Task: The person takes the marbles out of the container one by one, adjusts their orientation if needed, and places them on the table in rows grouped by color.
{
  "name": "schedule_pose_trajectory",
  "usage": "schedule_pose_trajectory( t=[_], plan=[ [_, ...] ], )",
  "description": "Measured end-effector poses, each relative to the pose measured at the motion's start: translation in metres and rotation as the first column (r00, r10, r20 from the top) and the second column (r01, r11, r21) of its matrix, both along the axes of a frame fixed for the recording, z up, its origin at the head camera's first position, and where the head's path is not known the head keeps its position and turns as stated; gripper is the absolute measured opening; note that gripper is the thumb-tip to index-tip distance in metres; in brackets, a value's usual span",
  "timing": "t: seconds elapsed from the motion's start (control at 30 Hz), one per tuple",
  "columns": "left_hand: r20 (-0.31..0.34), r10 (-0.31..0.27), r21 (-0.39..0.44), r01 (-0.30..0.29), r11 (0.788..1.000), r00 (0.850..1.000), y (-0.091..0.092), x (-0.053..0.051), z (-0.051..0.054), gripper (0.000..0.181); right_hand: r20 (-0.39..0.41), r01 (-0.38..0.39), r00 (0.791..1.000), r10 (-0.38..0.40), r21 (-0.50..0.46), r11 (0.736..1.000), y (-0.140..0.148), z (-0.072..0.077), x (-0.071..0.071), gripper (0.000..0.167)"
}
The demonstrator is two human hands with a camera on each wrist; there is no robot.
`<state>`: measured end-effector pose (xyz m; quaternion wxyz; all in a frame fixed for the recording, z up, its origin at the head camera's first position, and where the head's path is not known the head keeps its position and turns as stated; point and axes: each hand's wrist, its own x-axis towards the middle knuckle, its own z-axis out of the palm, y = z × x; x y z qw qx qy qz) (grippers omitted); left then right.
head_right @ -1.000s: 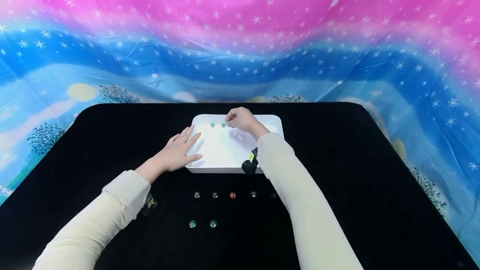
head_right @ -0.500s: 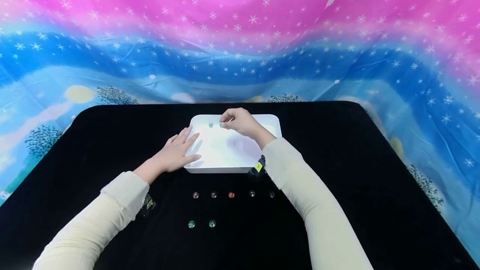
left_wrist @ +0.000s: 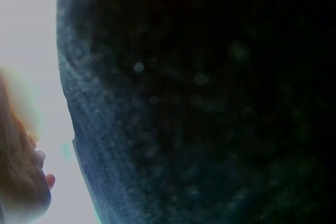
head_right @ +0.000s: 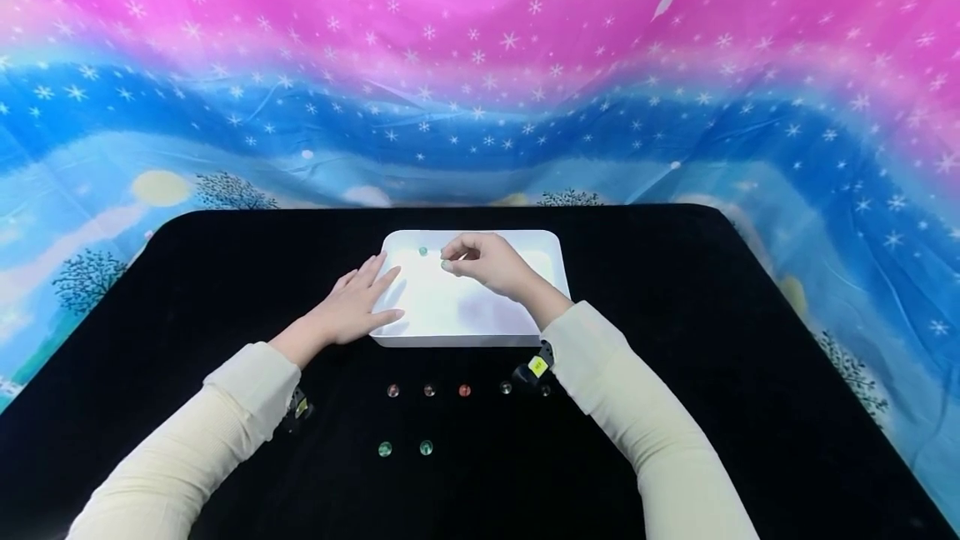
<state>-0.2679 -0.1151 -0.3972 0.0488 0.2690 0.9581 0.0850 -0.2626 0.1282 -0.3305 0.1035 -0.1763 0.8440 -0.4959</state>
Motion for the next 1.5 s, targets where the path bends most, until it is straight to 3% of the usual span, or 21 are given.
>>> schedule_pose_trajectory(
  t=[0.2,0.9,1.13,1.5],
  plan=[
    [0.0,0.0,0.01,0.0,1.0,1.0,0.0,0.0,-0.001,0.071,0.035,-0.004,0.999,0.006,-0.051,0.999,0.007,-0.001,0.016,0.018],
    [0.003,-0.006,0.012,0.006,1.0,1.0,-0.001,0.0,0.0,0.072,0.027,-0.078,0.996,0.086,-0.208,0.975,0.018,-0.013,0.065,0.023],
    [0.002,-0.008,0.001,0.008,1.0,1.0,-0.001,0.0,-0.001,0.072,0.038,-0.073,0.996,0.082,-0.188,0.979,0.021,-0.022,0.081,0.021],
    [0.009,-0.005,0.0,0.005,1.0,1.0,0.0,0.001,0.001,0.072,0.062,-0.125,0.988,0.141,-0.207,0.97,0.022,-0.032,0.097,0.022]
  ],
)
